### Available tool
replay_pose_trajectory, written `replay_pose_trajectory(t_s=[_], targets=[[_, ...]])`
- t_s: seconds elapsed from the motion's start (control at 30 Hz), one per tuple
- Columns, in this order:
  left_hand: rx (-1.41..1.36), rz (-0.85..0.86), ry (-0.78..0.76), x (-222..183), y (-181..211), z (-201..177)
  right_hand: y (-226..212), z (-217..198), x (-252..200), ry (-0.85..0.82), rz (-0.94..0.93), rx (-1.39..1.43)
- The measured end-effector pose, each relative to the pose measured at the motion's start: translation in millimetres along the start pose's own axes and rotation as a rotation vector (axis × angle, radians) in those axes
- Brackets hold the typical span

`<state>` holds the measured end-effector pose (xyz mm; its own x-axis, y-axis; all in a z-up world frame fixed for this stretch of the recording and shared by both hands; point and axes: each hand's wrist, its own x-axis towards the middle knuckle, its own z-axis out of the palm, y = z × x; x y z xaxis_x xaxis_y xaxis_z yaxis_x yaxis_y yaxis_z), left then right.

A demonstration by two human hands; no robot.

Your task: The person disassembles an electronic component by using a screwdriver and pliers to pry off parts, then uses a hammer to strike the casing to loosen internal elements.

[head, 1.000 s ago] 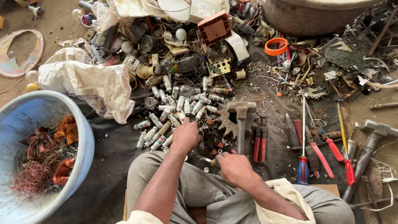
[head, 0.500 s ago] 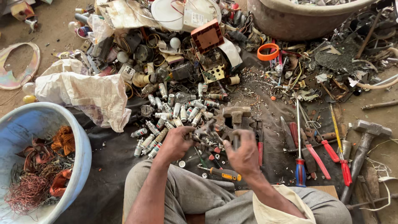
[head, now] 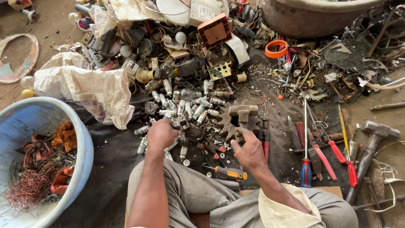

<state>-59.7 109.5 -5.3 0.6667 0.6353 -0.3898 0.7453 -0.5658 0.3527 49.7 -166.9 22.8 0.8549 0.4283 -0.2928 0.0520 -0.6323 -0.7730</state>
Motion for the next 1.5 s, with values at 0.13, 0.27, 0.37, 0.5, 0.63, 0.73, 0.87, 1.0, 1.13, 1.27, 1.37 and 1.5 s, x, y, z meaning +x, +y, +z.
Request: replay_pose_trajectory(t_s=[0.13, 0.27, 0.37, 0.5, 0.63, 0.73, 0.87, 1.0, 1.13, 1.27, 1.37, 1.5], targets=[[0.312, 0.149, 0.244, -8, 34, 16, 0, -2, -3, 0.034, -0.085, -0.005], [0.143, 0.436, 0.065, -40, 67, 52, -1, -1, 0, 0.000, -0.060, -0.024], [0.429, 0.484, -0.143, -41, 75, 74, 2, -1, 1, 0.000, -0.116, -0.115], [0.437, 0.472, -0.130, -28, 77, 84, 3, -3, -1, -0.005, -0.130, -0.104], [0.057, 0.395, -0.207, -34, 63, 61, 10, -2, 1, -0.061, -0.084, -0.016], [-0.199, 0.542, -0.131, -42, 59, 42, 15, 3, 5, -0.116, -0.045, 0.158], [-0.276, 0.555, -0.300, -58, 69, 34, 21, 6, 14, -0.184, 0.177, 0.410], [-0.401, 0.879, -0.091, -62, 75, 40, 43, 10, 20, -0.199, 0.133, 0.551], [-0.711, 0.625, -0.181, -52, 72, 38, 43, 11, 20, -0.087, 0.089, 0.765], [-1.109, 0.254, -0.512, -43, 75, 38, 37, 5, 20, -0.058, 0.129, 0.877], [-1.170, 0.124, -0.673, -45, 76, 35, 35, 4, 19, -0.080, 0.160, 0.831], [-1.110, 0.207, -0.745, -45, 74, 40, 33, 5, 16, -0.151, 0.154, 0.764]])
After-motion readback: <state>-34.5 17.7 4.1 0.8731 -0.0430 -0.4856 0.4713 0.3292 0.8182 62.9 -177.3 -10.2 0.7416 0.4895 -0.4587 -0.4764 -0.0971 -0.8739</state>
